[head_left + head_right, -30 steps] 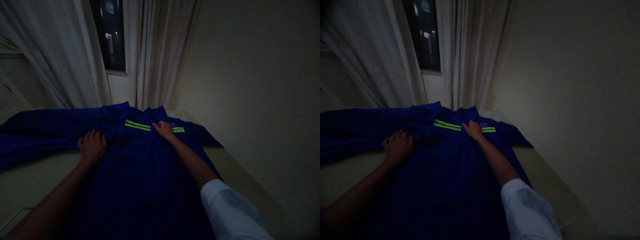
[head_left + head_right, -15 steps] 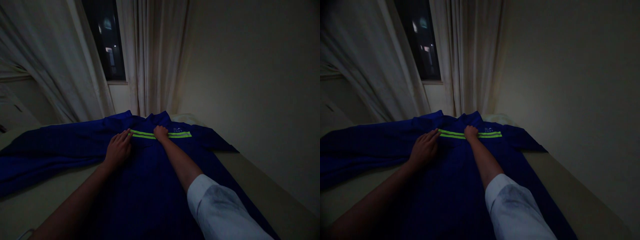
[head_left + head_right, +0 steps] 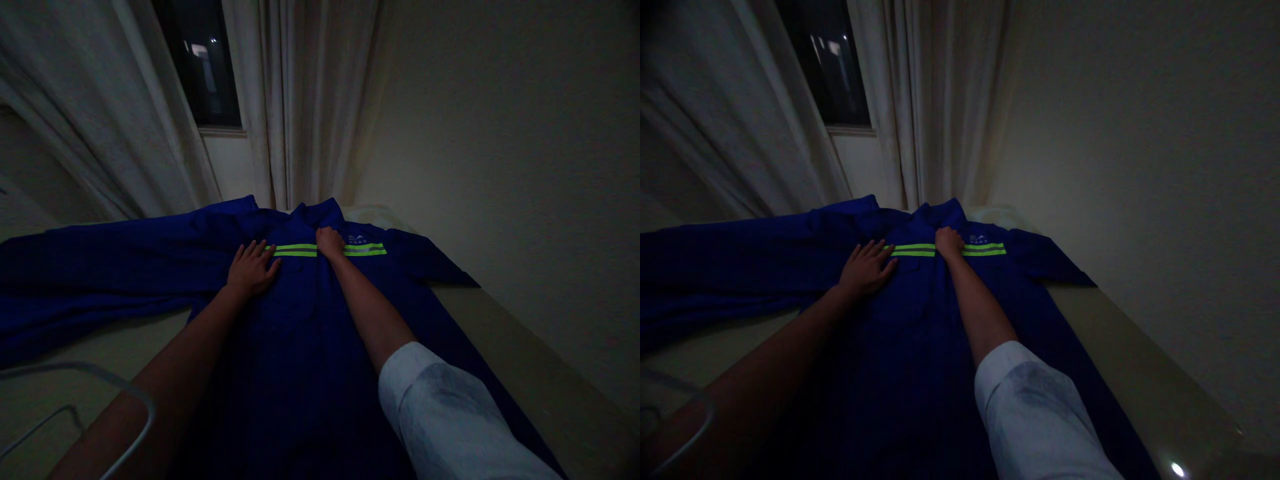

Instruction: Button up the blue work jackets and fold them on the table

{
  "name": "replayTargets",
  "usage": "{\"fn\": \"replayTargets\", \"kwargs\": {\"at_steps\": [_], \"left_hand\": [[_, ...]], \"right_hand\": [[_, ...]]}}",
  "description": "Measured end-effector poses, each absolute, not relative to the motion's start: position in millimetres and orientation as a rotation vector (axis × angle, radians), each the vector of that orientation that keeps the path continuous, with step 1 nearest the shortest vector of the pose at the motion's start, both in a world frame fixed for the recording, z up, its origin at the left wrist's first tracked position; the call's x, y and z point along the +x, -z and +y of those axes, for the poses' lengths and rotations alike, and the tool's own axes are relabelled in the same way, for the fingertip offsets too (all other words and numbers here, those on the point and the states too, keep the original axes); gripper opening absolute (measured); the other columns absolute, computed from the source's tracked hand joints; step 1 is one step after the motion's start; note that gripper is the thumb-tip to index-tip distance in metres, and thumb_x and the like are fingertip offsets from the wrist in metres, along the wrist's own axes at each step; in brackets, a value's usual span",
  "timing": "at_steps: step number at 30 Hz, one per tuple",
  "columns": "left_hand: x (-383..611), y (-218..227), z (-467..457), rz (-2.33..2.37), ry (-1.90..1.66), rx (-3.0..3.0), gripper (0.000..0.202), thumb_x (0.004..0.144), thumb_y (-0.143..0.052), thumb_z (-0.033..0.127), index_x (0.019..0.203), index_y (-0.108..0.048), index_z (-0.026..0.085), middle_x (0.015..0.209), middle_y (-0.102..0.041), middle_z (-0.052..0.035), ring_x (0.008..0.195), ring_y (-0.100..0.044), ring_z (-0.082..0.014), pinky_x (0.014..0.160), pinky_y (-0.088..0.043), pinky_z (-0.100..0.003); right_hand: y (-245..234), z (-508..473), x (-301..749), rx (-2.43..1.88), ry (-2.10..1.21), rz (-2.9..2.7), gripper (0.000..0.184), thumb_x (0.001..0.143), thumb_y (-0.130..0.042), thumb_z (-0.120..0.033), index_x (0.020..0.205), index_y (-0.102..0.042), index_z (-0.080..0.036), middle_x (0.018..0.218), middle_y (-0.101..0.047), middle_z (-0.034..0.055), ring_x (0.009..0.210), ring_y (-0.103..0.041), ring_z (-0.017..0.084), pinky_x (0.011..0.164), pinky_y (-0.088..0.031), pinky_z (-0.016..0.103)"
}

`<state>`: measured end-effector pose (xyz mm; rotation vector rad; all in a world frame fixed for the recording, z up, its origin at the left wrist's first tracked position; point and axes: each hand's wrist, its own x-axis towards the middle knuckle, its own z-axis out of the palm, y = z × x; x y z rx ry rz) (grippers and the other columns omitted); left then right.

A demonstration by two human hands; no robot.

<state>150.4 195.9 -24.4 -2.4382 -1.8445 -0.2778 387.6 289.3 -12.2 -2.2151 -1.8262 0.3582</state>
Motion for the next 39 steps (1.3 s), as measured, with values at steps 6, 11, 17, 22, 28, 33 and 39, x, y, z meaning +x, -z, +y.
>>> {"fn": "replayTargets", "kwargs": {"at_steps": [6,11,17,22,28,33,39], "left_hand": [[153.4,22.5,196.0,-1.896,0.241,-2.425,0.068,0.105,-0.029,0.059,0.159,-0.047,0.023,0.167,-0.043,-0.0108,0.157,-0.032,-0.0353,0.129,-0.018,-0.056],[154.2,25.0,194.9,-1.888,0.286,-2.399,0.067,0.105,-0.029,0.059,0.157,-0.05,0.022,0.165,-0.045,-0.0121,0.156,-0.034,-0.0359,0.128,-0.018,-0.056],[151.4,24.1,188.6,-1.776,0.471,-2.363,0.058,0.107,-0.03,0.048,0.15,-0.057,0.02,0.159,-0.053,-0.0109,0.15,-0.041,-0.0321,0.128,-0.02,-0.053],[155.9,4.0,167.3,-1.609,0.549,-2.356,0.047,0.105,-0.032,0.028,0.136,-0.066,0.016,0.136,-0.067,-0.0175,0.128,-0.057,-0.0347,0.112,-0.039,-0.054],[197.7,-14.8,63.1,-1.38,0.374,-2.747,0.043,0.103,-0.04,0.025,0.137,-0.065,0.018,0.138,-0.066,-0.014,0.12,-0.062,-0.0321,0.1,-0.05,-0.048],[201.2,4.0,-75.6,-1.167,0.37,-2.921,0.051,0.107,-0.039,0.038,0.152,-0.053,0.017,0.162,-0.05,-0.011,0.142,-0.052,-0.0289,0.119,-0.039,-0.049],[176.4,21.9,-141.5,-1.057,0.424,-2.943,0.08,0.102,-0.049,0.054,0.169,-0.022,0.019,0.172,-0.03,-0.0119,0.156,-0.034,-0.0317,0.129,-0.022,-0.054]], "right_hand": [[5.4,295.5,404.8,-2.143,-0.345,-1.822,0.048,0.109,-0.035,-0.036,0.124,-0.074,-0.013,0.129,-0.072,0.0216,0.121,-0.068,0.031,0.099,-0.051,0.035],[1.8,292.1,421.7,-2.074,-0.335,-1.858,0.048,0.111,-0.033,-0.033,0.117,-0.076,-0.012,0.128,-0.072,0.0195,0.12,-0.068,0.029,0.094,-0.048,0.029],[-18.6,254.4,432.0,-1.945,-0.406,-1.977,0.057,0.115,-0.025,-0.044,0.104,-0.074,-0.015,0.098,-0.077,0.0058,0.091,-0.071,0.016,0.077,-0.045,0.02],[-54.3,122.2,442.9,-1.43,-0.467,-2.45,0.035,0.11,-0.049,-0.042,0.101,-0.07,-0.016,0.1,-0.072,0.0041,0.091,-0.064,0.015,0.082,-0.043,0.023],[-64.5,-87.9,443.2,-0.427,-0.723,-2.898,0.034,0.103,-0.064,-0.049,0.118,-0.068,-0.019,0.129,-0.069,0.005,0.116,-0.062,0.016,0.097,-0.044,0.028],[-28.9,-146.3,442.4,-0.4,-0.553,-2.909,0.029,0.106,-0.059,-0.045,0.115,-0.068,-0.02,0.121,-0.072,0.0027,0.11,-0.061,0.017,0.097,-0.043,0.033],[-14.5,-145.3,435.5,-0.405,-0.229,-2.876,0.038,0.103,-0.059,-0.054,0.083,-0.065,-0.023,0.078,-0.067,-0.0023,0.073,-0.056,0.015,0.071,-0.041,0.034]]}}
